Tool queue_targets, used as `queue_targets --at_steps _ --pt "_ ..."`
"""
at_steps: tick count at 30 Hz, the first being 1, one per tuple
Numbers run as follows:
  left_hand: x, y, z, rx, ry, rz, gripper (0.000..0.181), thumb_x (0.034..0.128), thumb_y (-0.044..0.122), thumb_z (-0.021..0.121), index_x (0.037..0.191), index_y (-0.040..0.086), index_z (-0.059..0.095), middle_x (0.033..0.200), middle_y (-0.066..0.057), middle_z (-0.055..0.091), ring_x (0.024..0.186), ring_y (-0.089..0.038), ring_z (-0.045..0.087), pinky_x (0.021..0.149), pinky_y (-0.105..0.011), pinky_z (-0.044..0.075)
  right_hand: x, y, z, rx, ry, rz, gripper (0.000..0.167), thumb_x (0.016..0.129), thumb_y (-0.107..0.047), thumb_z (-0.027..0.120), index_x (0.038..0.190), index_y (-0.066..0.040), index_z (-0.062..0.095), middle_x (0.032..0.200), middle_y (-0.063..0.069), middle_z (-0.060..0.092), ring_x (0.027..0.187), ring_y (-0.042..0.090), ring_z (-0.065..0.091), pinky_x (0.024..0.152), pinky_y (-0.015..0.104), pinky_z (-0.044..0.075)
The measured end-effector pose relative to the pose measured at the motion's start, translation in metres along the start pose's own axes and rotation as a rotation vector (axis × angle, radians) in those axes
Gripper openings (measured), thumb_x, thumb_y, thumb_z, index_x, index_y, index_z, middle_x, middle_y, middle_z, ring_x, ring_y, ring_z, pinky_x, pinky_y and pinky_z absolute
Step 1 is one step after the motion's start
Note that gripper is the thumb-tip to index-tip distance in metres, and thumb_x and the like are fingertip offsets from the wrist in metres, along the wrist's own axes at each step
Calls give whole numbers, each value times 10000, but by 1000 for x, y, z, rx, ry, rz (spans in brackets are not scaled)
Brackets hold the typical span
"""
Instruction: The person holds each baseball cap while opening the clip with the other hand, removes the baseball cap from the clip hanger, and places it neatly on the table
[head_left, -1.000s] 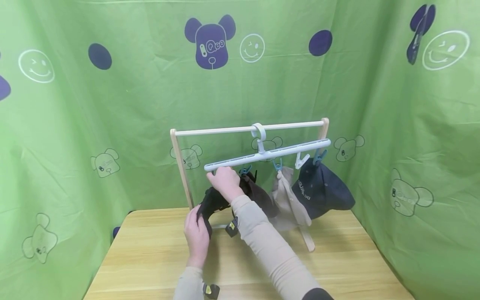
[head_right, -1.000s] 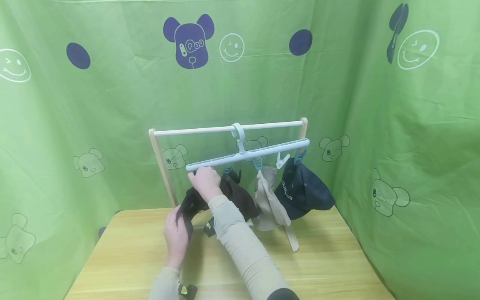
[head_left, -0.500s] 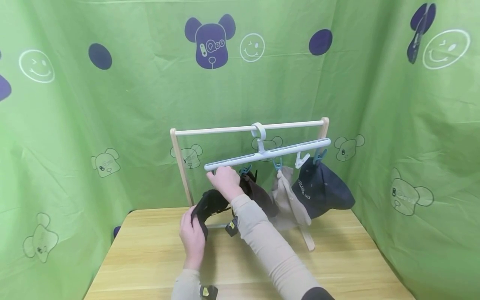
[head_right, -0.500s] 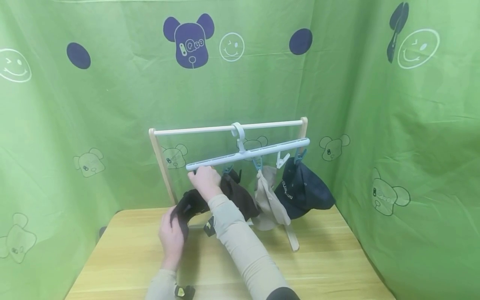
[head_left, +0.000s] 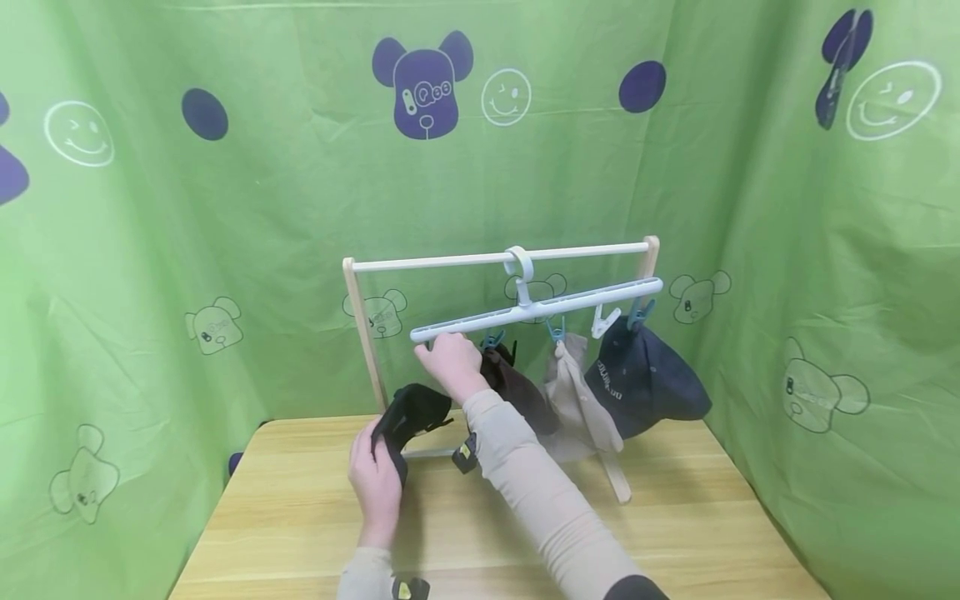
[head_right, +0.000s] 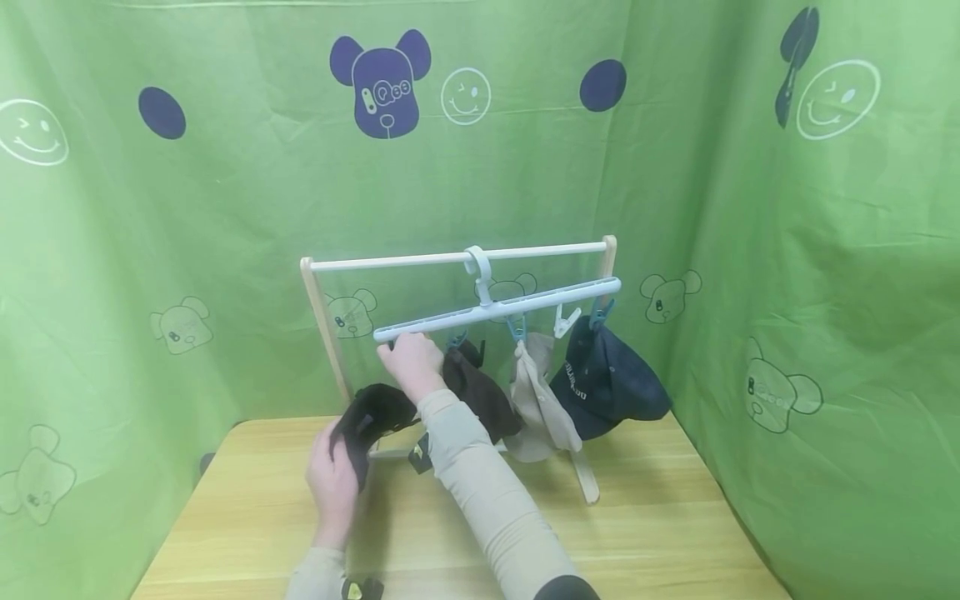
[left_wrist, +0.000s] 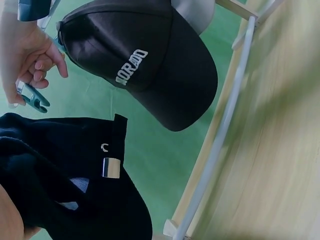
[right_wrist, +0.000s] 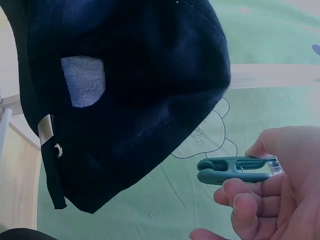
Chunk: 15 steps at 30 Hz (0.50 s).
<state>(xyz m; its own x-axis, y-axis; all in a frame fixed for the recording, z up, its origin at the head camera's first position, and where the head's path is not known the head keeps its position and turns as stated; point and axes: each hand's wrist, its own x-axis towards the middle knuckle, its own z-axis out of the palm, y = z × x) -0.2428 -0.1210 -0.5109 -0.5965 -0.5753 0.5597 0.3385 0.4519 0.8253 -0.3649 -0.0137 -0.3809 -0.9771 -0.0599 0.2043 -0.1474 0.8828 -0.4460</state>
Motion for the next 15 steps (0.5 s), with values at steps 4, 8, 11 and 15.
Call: queue_targets --at_steps 4,8,11,15 --pt "0 0 -3 -3 5 -11 222 965 16 519 1101 42 692 1069 -139 693 1009 -241 639 902 -241 481 0 0 0 -11 1 2 454 905 -477 536 596 -157 444 690 68 591 609 216 562 448 307 399" --pt "0 0 -5 -4 13 -34 226 968 26 519 1105 57 695 1075 -129 696 1019 -232 636 908 -238 475 0 0 -1 -15 -5 2 458 903 -487 525 591 -162 447 704 75 611 613 221 575 451 306 408" --pt "0 -1 -7 -6 21 -41 225 969 34 521 1107 62 696 1082 -127 697 1027 -233 635 915 -243 474 0 -1 -2 -10 -9 -1 460 909 -477 524 586 -160 440 674 64 587 597 216 564 445 301 395" --pt "2 -3 -8 -5 30 -39 228 971 36 520 1110 70 698 1078 -125 696 1020 -231 636 913 -244 476 -1 -1 -3 -4 -15 -3 457 915 -467 511 583 -163 429 640 44 549 581 203 543 440 291 374"
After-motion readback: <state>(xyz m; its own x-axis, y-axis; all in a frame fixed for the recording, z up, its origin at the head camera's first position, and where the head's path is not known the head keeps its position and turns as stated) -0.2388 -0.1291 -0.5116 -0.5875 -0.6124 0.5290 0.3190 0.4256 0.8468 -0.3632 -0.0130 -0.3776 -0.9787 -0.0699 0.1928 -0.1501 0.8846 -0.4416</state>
